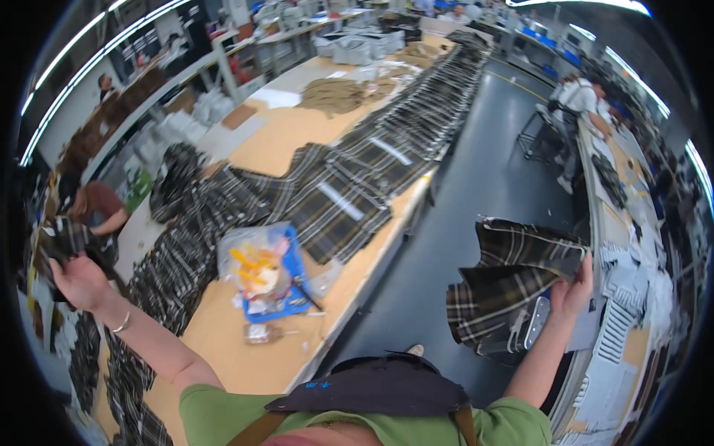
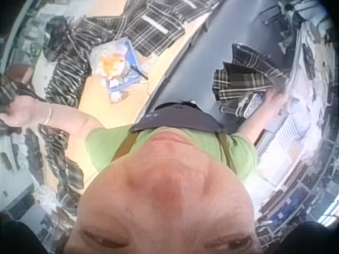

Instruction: The recorder is picking up, checking, and gluing fabric pieces for garment assembly.

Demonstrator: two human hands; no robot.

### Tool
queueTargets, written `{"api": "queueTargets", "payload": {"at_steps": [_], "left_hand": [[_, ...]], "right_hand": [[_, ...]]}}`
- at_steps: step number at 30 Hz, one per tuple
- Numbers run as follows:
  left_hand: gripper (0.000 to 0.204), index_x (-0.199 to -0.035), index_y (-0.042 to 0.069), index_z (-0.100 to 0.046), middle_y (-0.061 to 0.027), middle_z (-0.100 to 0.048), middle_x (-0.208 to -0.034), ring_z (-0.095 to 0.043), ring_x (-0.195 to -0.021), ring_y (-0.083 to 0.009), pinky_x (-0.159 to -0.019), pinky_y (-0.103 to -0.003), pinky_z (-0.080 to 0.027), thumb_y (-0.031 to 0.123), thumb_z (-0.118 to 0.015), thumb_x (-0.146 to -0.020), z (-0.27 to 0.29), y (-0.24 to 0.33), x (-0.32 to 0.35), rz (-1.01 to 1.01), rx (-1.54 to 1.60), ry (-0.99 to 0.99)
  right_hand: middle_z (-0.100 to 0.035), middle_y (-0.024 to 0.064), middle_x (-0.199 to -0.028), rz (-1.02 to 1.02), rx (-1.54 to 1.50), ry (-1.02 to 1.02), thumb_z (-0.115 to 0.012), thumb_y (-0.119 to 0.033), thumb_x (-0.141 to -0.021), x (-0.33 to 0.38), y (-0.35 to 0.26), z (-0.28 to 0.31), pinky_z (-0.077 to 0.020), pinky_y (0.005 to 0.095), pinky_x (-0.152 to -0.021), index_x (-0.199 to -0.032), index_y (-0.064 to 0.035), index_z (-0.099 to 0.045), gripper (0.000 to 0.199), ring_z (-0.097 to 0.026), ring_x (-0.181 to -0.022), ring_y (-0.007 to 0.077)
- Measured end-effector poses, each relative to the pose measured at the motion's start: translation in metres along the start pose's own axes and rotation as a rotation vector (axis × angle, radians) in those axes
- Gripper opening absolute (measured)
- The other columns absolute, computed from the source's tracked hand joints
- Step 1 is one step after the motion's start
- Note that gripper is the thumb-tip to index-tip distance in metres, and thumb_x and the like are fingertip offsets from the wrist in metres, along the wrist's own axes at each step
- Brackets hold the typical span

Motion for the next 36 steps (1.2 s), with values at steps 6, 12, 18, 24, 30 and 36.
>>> {"api": "queueTargets", "payload": {"at_steps": [6,12,18,24,30,36], "left_hand": [[0.045,-0.125,-0.009,-0.035,-0.0198,-0.038,-0.131,-0.034,-0.123,-0.0333,-0.104,-0.047,-0.02,0.021,-0.032,-0.091,-0.3,-0.07,0.113,0.408,0.523,-0.858],[0.048,-0.133,-0.003,-0.025,-0.0211,-0.018,-0.141,-0.032,-0.124,-0.0331,-0.103,-0.045,-0.028,0.02,-0.031,-0.091,-0.46,-0.196,0.247,0.507,0.546,-0.74],[0.048,-0.127,-0.001,-0.036,-0.0218,-0.042,-0.126,-0.051,-0.104,-0.0272,-0.087,-0.038,-0.042,0.026,-0.035,-0.087,-0.578,-0.395,0.417,1.091,0.68,-0.68],[0.049,-0.123,-0.005,-0.04,-0.0256,-0.042,-0.126,-0.053,-0.098,-0.0235,-0.079,-0.033,-0.042,0.023,-0.037,-0.083,-0.689,-0.58,0.554,1.527,0.935,-0.684],[0.048,-0.122,-0.004,-0.04,-0.0255,-0.042,-0.125,-0.049,-0.107,-0.031,-0.092,-0.042,-0.04,0.023,-0.038,-0.083,-0.798,-0.761,0.663,1.791,0.912,-0.568],[0.049,-0.122,-0.004,-0.041,-0.0248,-0.047,-0.12,-0.052,-0.104,-0.0317,-0.088,-0.039,-0.043,0.022,-0.043,-0.079,-0.881,-0.908,0.721,1.827,0.661,-0.497]], "right_hand": [[-0.056,0.0012,-0.085,0.123,0.139,-0.033,-0.046,-0.013,-0.088,-0.128,-0.027,0.008,-0.0412,0.0239,-0.072,-0.092,-0.0044,-0.056,0.014,-0.052,-0.078,0.01],[-0.053,-0.0039,-0.073,0.23,0.206,0.011,-0.05,-0.015,-0.087,-0.333,-0.022,0.024,-0.0369,0.0194,-0.058,-0.086,-0.0052,-0.058,0.013,-0.047,-0.066,0.0041],[-0.046,-0.0066,-0.06,0.214,0.289,0.082,-0.053,-0.02,-0.086,-0.549,-0.007,0.093,-0.0308,0.018,-0.045,-0.082,-0.0112,-0.058,0.011,-0.04,-0.051,0.0021],[-0.048,-0.0074,-0.064,0.281,0.298,-0.026,-0.054,-0.018,-0.087,-0.688,-0.006,0.105,-0.0314,0.0167,-0.052,-0.08,-0.0103,-0.058,0.011,-0.04,-0.057,0.0014],[-0.052,-0.0057,-0.069,0.263,0.37,-0.008,-0.051,-0.018,-0.089,-0.845,0.004,0.177,-0.035,0.0184,-0.057,-0.079,-0.0078,-0.057,0.015,-0.042,-0.061,0.0023],[-0.048,-0.0055,-0.069,0.196,0.351,-0.089,-0.053,-0.016,-0.088,-1.058,0.039,0.232,-0.0347,0.0187,-0.058,-0.082,-0.0069,-0.056,0.011,-0.042,-0.063,0.003]]}}
Point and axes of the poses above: each hand's wrist, its own x-axis away from the middle knuckle, its own z-axis out of the back of the hand, y = z × x, the point moved 8 cm from there along -x, towards the middle knuckle
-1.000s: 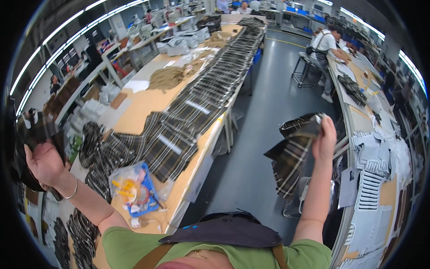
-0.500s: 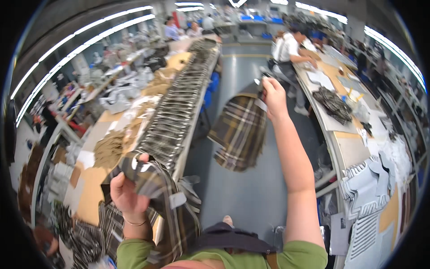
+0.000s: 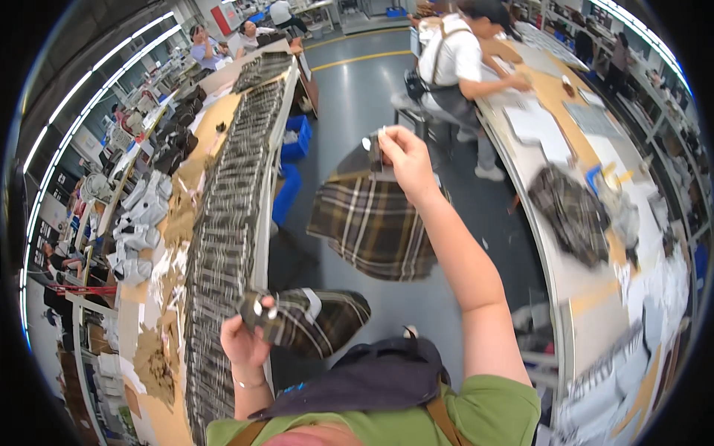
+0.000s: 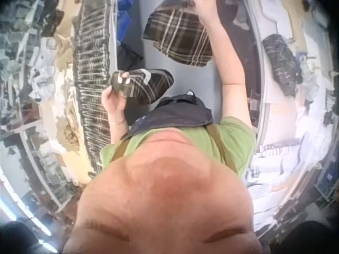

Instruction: The recorder is picking up, checking, and gluing fabric pieces for garment assembly.

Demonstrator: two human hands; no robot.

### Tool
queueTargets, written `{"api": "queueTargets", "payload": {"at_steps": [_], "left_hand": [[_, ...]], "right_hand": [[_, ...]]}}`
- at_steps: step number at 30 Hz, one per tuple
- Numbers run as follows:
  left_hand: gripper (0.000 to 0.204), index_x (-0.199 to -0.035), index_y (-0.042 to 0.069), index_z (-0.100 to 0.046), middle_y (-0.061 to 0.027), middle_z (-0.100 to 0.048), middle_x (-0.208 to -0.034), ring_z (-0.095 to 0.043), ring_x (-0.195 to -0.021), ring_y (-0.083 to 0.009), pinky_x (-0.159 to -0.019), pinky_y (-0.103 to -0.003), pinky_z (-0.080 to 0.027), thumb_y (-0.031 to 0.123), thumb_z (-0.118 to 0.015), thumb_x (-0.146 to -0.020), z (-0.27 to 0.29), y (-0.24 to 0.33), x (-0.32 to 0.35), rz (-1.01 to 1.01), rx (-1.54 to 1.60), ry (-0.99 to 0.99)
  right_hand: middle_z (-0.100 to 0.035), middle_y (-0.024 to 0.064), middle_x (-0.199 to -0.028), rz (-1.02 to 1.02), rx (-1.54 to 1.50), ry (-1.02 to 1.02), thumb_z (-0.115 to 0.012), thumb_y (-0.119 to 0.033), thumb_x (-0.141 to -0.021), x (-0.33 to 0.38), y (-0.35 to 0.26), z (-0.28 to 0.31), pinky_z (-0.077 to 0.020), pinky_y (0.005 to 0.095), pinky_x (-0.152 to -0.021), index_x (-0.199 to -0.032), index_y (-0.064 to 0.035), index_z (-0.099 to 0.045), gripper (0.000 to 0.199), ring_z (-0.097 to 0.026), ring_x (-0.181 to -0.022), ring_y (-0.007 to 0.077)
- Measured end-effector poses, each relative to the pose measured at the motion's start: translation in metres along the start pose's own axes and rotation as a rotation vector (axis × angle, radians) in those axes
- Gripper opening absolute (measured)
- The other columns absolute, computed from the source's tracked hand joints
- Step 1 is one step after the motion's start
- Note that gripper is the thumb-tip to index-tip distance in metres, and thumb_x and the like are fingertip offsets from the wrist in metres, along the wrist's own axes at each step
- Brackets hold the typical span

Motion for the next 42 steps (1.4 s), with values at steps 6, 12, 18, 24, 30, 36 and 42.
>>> {"api": "queueTargets", "payload": {"at_steps": [6,12,18,24,30,36,42], "left_hand": [[0.046,-0.118,-0.002,-0.044,-0.0228,-0.049,-0.118,-0.055,-0.097,-0.0271,-0.08,-0.035,-0.046,0.022,-0.043,-0.079,0.041,-0.011,-0.189,0.031,-0.057,0.223],[0.035,-0.107,0.002,-0.054,-0.023,-0.048,-0.121,-0.056,-0.093,-0.023,-0.08,-0.033,-0.046,0.02,-0.043,-0.079,0.079,-0.016,-0.425,0.047,0.066,0.194],[0.031,-0.103,0.001,-0.053,-0.022,-0.046,-0.124,-0.055,-0.092,-0.0207,-0.085,-0.036,-0.044,0.018,-0.04,-0.081,0.077,-0.004,-0.65,0.142,-0.055,0.249],[0.037,-0.112,0.002,-0.048,-0.0208,-0.046,-0.124,-0.053,-0.102,-0.0259,-0.088,-0.036,-0.043,0.018,-0.037,-0.08,0.095,0.023,-0.854,0.027,-0.039,0.292],[0.041,-0.117,0.0,-0.045,-0.0196,-0.047,-0.124,-0.052,-0.105,-0.0271,-0.092,-0.038,-0.041,0.018,-0.036,-0.081,0.12,0.065,-1.034,-0.037,-0.093,0.342],[0.039,-0.112,-0.002,-0.049,-0.0207,-0.043,-0.127,-0.05,-0.109,-0.0277,-0.094,-0.038,-0.039,0.019,-0.036,-0.081,0.173,0.1,-1.249,-0.027,0.101,0.345],[0.04,-0.114,-0.004,-0.047,-0.0193,-0.043,-0.128,-0.05,-0.109,-0.0248,-0.095,-0.037,-0.038,0.018,-0.034,-0.083,0.185,0.148,-1.451,0.043,-0.012,0.305]], "right_hand": [[-0.048,-0.0067,-0.063,-0.142,-0.002,0.077,-0.056,-0.019,-0.086,-0.23,0.132,0.048,-0.0318,0.0179,-0.051,-0.079,-0.0084,-0.058,0.013,-0.039,-0.055,0.0022],[-0.044,-0.0066,-0.059,-0.268,0.029,0.159,-0.054,-0.02,-0.086,-0.462,0.249,0.08,-0.0306,0.0181,-0.045,-0.08,-0.009,-0.056,0.012,-0.039,-0.05,0.0034],[-0.043,-0.006,-0.056,-0.194,0.097,0.078,-0.054,-0.021,-0.086,-0.68,0.319,0.111,-0.0297,0.02,-0.044,-0.078,-0.0083,-0.056,0.015,-0.038,-0.047,0.0038],[-0.046,-0.0062,-0.061,-0.324,0.016,0.054,-0.052,-0.022,-0.086,-0.901,0.44,0.12,-0.0309,0.0192,-0.045,-0.08,-0.0101,-0.056,0.014,-0.04,-0.052,0.0036],[-0.046,-0.0043,-0.059,-0.353,-0.015,0.071,-0.052,-0.021,-0.086,-1.093,0.551,0.114,-0.0315,0.0202,-0.044,-0.077,-0.0101,-0.054,0.014,-0.041,-0.049,0.005],[-0.039,-0.0034,-0.053,-0.45,-0.04,0.105,-0.053,-0.017,-0.084,-1.268,0.66,0.115,-0.0315,0.0215,-0.04,-0.079,-0.0074,-0.053,0.011,-0.037,-0.044,0.0076],[-0.043,-0.0026,-0.056,-0.302,-0.045,-0.024,-0.053,-0.02,-0.086,-1.458,0.699,0.12,-0.0313,0.0202,-0.042,-0.078,-0.0066,-0.054,0.015,-0.039,-0.046,0.0068]]}}
Point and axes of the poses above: each hand's wrist, its own x-axis away from the middle knuckle, its own z-axis out of the back of the hand, y = z × x, the point moved 8 cm from there along -x, towards the middle knuckle
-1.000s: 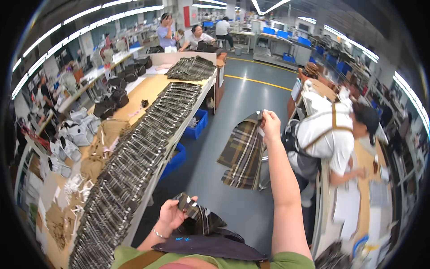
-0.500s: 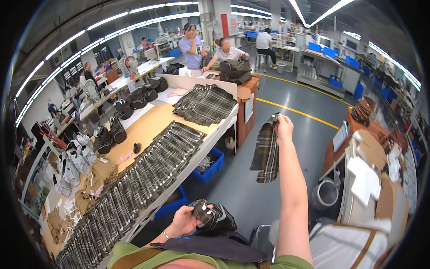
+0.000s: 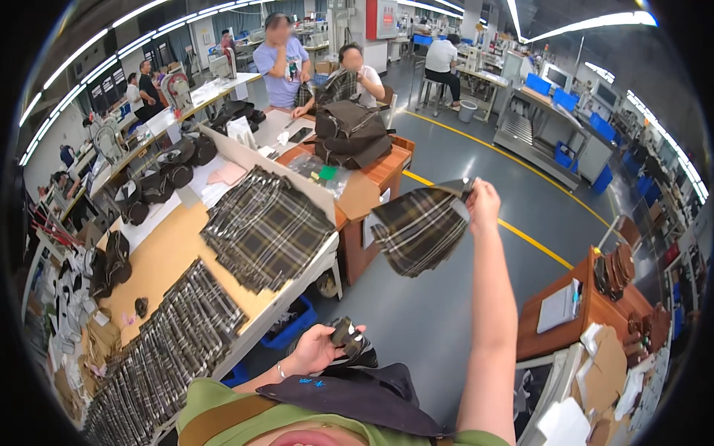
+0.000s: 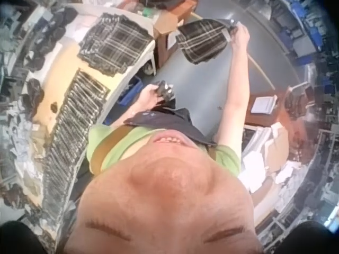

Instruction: The recorder is picking up, checking, and gluing fabric pieces for garment assembly.

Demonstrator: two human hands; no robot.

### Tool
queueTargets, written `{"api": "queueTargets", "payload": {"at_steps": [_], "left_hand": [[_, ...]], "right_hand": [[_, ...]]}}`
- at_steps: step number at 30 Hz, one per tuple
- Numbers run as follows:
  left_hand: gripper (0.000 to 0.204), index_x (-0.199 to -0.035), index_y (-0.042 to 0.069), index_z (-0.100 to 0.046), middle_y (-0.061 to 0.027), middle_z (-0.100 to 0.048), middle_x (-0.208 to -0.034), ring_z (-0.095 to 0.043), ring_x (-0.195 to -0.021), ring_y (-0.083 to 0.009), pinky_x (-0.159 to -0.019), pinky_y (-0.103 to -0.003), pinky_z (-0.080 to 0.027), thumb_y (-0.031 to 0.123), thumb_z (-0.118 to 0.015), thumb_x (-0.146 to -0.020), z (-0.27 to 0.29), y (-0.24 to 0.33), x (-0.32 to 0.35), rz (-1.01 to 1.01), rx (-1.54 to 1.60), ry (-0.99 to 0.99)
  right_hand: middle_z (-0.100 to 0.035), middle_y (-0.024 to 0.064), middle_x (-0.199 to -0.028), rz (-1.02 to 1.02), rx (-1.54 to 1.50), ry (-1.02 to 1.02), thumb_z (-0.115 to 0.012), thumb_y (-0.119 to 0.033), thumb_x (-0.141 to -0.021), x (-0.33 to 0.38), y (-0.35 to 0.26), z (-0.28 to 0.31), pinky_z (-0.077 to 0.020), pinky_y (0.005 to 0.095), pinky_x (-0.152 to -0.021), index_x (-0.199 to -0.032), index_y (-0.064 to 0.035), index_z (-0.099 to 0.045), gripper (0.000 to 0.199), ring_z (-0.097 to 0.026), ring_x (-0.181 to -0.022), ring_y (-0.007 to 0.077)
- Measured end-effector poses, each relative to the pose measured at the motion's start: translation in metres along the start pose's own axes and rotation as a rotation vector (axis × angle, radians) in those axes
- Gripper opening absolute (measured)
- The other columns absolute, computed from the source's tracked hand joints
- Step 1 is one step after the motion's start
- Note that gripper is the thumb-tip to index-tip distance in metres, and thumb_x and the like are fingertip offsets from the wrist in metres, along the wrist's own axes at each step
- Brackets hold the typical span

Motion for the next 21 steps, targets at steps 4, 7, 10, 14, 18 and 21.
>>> {"api": "queueTargets", "payload": {"at_steps": [4,7,10,14,18,21], "left_hand": [[0.041,-0.116,-0.005,-0.045,-0.0187,-0.044,-0.127,-0.05,-0.109,-0.0246,-0.095,-0.037,-0.038,0.018,-0.034,-0.083,-0.008,0.029,-0.133,-0.048,0.047,0.004],[0.042,-0.118,-0.003,-0.044,-0.0188,-0.044,-0.127,-0.049,-0.11,-0.0254,-0.095,-0.037,-0.037,0.019,-0.037,-0.082,-0.026,0.044,-0.229,-0.089,0.129,0.017],[0.034,-0.114,0.003,-0.045,-0.0188,-0.046,-0.125,-0.051,-0.107,-0.0238,-0.094,-0.038,-0.038,0.015,-0.035,-0.084,-0.036,0.076,-0.305,-0.159,0.173,0.057],[0.046,-0.125,0.0,-0.037,-0.0138,-0.049,-0.124,-0.049,-0.11,-0.0225,-0.094,-0.036,-0.038,0.017,-0.033,-0.083,-0.047,0.114,-0.393,-0.208,0.188,0.075],[0.046,-0.124,0.0,-0.038,-0.0139,-0.048,-0.124,-0.048,-0.112,-0.0228,-0.095,-0.036,-0.037,0.017,-0.033,-0.083,-0.015,0.147,-0.491,-0.267,0.295,0.113],[0.044,-0.123,0.0,-0.039,-0.0142,-0.048,-0.125,-0.047,-0.113,-0.0221,-0.094,-0.035,-0.037,0.018,-0.033,-0.083,-0.016,0.186,-0.567,-0.307,0.303,0.178]], "right_hand": [[-0.043,-0.0031,-0.057,-0.004,-0.047,-0.05,-0.053,-0.021,-0.086,-0.136,0.024,-0.009,-0.0314,0.0194,-0.044,-0.078,-0.0076,-0.054,0.016,-0.039,-0.047,0.0056],[-0.044,-0.0028,-0.057,-0.08,-0.031,-0.069,-0.054,-0.022,-0.086,-0.246,0.044,-0.026,-0.0317,0.0201,-0.044,-0.08,-0.008,-0.055,0.015,-0.04,-0.047,0.006],[-0.041,-0.005,-0.057,-0.006,0.098,-0.097,-0.054,-0.023,-0.086,-0.356,0.071,-0.053,-0.0317,0.0199,-0.046,-0.078,-0.0106,-0.054,0.014,-0.038,-0.05,0.0053],[-0.044,-0.0023,-0.059,0.109,0.126,-0.176,-0.054,-0.023,-0.087,-0.49,0.089,-0.099,-0.0317,0.0211,-0.045,-0.078,-0.0058,-0.055,0.019,-0.04,-0.05,0.0065],[-0.045,-0.0034,-0.06,0.136,0.144,-0.282,-0.054,-0.023,-0.087,-0.577,0.136,-0.185,-0.0314,0.0208,-0.046,-0.079,-0.0055,-0.056,0.019,-0.04,-0.051,0.0058],[-0.046,-0.0036,-0.062,0.083,0.114,-0.381,-0.054,-0.022,-0.087,-0.653,0.168,-0.233,-0.0321,0.0204,-0.047,-0.079,-0.0053,-0.056,0.018,-0.041,-0.053,0.005]]}}
Point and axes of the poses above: each hand's wrist, its own x-axis away from the middle knuckle, its own z-axis out of the back of the hand, y = z × x, the point moved 8 cm from there along -x, towards the middle knuckle
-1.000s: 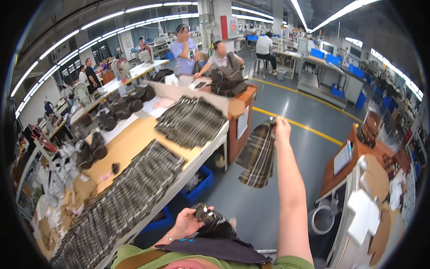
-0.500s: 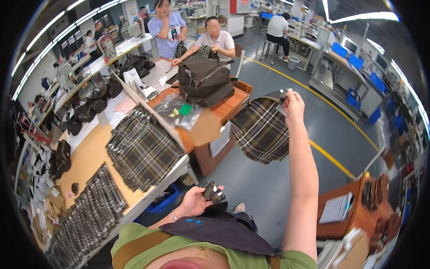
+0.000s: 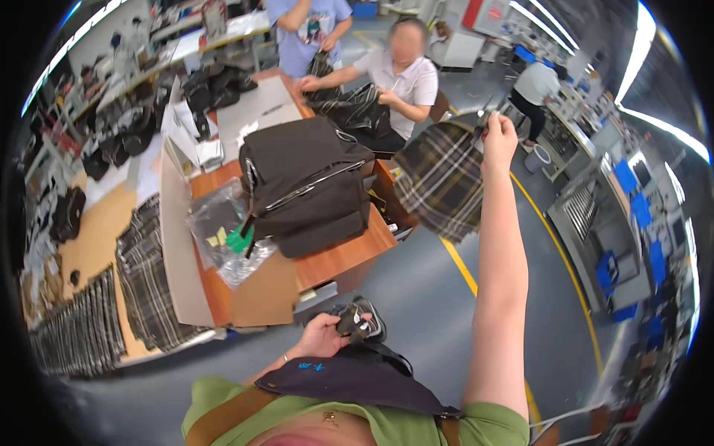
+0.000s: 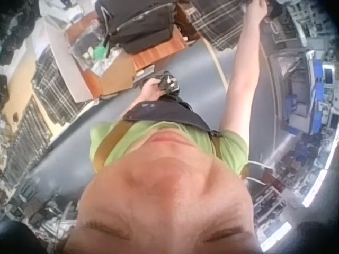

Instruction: The recorder is picking up, checking, and gluing fabric pieces for garment assembly.

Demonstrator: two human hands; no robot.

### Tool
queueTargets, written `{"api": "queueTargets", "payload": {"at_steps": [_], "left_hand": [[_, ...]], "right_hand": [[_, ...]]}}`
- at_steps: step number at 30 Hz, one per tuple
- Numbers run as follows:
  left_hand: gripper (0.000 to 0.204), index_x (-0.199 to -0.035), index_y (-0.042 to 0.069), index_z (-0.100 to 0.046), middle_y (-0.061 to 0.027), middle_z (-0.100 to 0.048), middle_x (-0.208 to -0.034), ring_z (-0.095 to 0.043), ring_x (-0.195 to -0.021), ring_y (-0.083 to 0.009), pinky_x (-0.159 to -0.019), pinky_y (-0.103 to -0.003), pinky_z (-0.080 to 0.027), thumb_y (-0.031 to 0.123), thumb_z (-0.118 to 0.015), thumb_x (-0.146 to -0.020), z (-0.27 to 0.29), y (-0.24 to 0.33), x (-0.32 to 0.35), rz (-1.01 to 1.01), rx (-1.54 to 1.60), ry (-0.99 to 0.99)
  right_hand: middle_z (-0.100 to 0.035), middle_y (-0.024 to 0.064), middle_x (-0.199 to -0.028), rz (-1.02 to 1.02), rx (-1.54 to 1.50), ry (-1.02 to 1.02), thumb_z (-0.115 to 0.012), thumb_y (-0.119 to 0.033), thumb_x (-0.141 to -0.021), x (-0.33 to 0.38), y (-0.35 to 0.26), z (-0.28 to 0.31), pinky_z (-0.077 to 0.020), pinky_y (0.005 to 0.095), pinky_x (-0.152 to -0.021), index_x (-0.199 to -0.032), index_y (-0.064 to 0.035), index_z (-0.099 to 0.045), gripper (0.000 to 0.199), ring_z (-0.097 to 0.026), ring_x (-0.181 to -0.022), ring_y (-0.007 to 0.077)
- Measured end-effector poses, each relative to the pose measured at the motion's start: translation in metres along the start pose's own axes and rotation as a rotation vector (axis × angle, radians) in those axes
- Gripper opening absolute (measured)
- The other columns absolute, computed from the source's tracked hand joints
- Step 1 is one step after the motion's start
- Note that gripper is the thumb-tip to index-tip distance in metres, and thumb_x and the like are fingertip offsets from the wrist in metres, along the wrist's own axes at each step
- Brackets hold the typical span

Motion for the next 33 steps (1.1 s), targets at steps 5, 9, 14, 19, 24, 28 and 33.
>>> {"api": "queueTargets", "payload": {"at_steps": [5,9,14,19,24,28,33], "left_hand": [[0.044,-0.12,-0.001,-0.042,-0.0133,-0.05,-0.121,-0.05,-0.107,-0.0211,-0.091,-0.035,-0.038,0.019,-0.039,-0.082,-0.015,0.012,-0.069,0.047,0.214,0.065],[0.041,-0.112,0.0,-0.05,-0.013,-0.057,-0.109,-0.053,-0.098,-0.0223,-0.088,-0.034,-0.04,0.024,-0.042,-0.081,0.022,0.004,-0.111,-0.055,0.171,0.247],[0.037,-0.102,0.001,-0.057,-0.0125,-0.061,-0.097,-0.055,-0.089,-0.0226,-0.084,-0.034,-0.041,0.028,-0.045,-0.078,0.0,0.014,-0.157,-0.224,0.366,0.505],[0.035,-0.101,0.003,-0.055,-0.01,-0.06,-0.096,-0.055,-0.085,-0.0244,-0.08,-0.034,-0.041,0.027,-0.046,-0.076,-0.027,0.039,-0.186,-0.515,0.409,0.798],[0.04,-0.11,0.003,-0.05,-0.0142,-0.055,-0.115,-0.053,-0.098,-0.0272,-0.091,-0.039,-0.038,0.023,-0.044,-0.077,-0.046,0.058,-0.21,-0.626,0.492,0.803],[0.045,-0.114,0.001,-0.047,-0.0152,-0.052,-0.119,-0.052,-0.099,-0.0274,-0.088,-0.039,-0.039,0.022,-0.045,-0.075,-0.059,0.067,-0.222,-0.699,0.601,0.879],[0.047,-0.118,0.003,-0.045,-0.0149,-0.049,-0.124,-0.05,-0.105,-0.0282,-0.091,-0.04,-0.037,0.024,-0.043,-0.076,-0.058,0.068,-0.233,-0.689,0.586,0.82]], "right_hand": [[-0.048,-0.0038,-0.066,-0.09,-0.029,-0.237,-0.056,-0.021,-0.086,-0.07,0.068,-0.087,-0.0339,0.019,-0.045,-0.088,-0.0069,-0.058,0.015,-0.042,-0.054,0.0051],[-0.053,-0.0022,-0.07,-0.495,-0.141,-0.439,-0.056,-0.02,-0.085,-0.08,0.183,-0.176,-0.0363,0.0179,-0.041,-0.089,-0.0091,-0.058,0.012,-0.047,-0.049,0.0079],[-0.059,0.0042,-0.081,-0.773,-0.452,-0.586,-0.054,-0.014,-0.087,-0.09,0.305,-0.269,-0.0511,0.025,-0.059,-0.093,-0.0047,-0.055,0.011,-0.06,-0.069,0.0153],[-0.059,0.005,-0.085,-0.946,-0.562,-0.688,-0.055,-0.009,-0.083,-0.088,0.352,-0.326,-0.0494,0.0248,-0.064,-0.093,-0.0026,-0.055,0.012,-0.058,-0.072,0.0146],[-0.06,0.0024,-0.081,-0.962,-0.629,-0.756,-0.057,-0.01,-0.082,-0.085,0.382,-0.351,-0.0478,0.0226,-0.061,-0.091,-0.0046,-0.056,0.01,-0.058,-0.07,0.0112],[-0.059,0.0012,-0.08,-0.994,-0.63,-0.71,-0.058,-0.008,-0.081,-0.076,0.393,-0.354,-0.0472,0.0194,-0.057,-0.092,-0.0055,-0.055,0.011,-0.057,-0.068,0.0099],[-0.056,-0.0009,-0.073,-1.127,-0.585,-0.632,-0.058,-0.006,-0.081,-0.057,0.391,-0.34,-0.0468,0.0191,-0.051,-0.101,-0.0055,-0.053,0.02,-0.057,-0.062,0.0096]]}}
Point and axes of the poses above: each hand's wrist, its own x-axis away from the middle knuckle, its own z-axis out of the back of the hand, y = z × x, the point moved 8 cm from there along -x, towards the middle knuckle
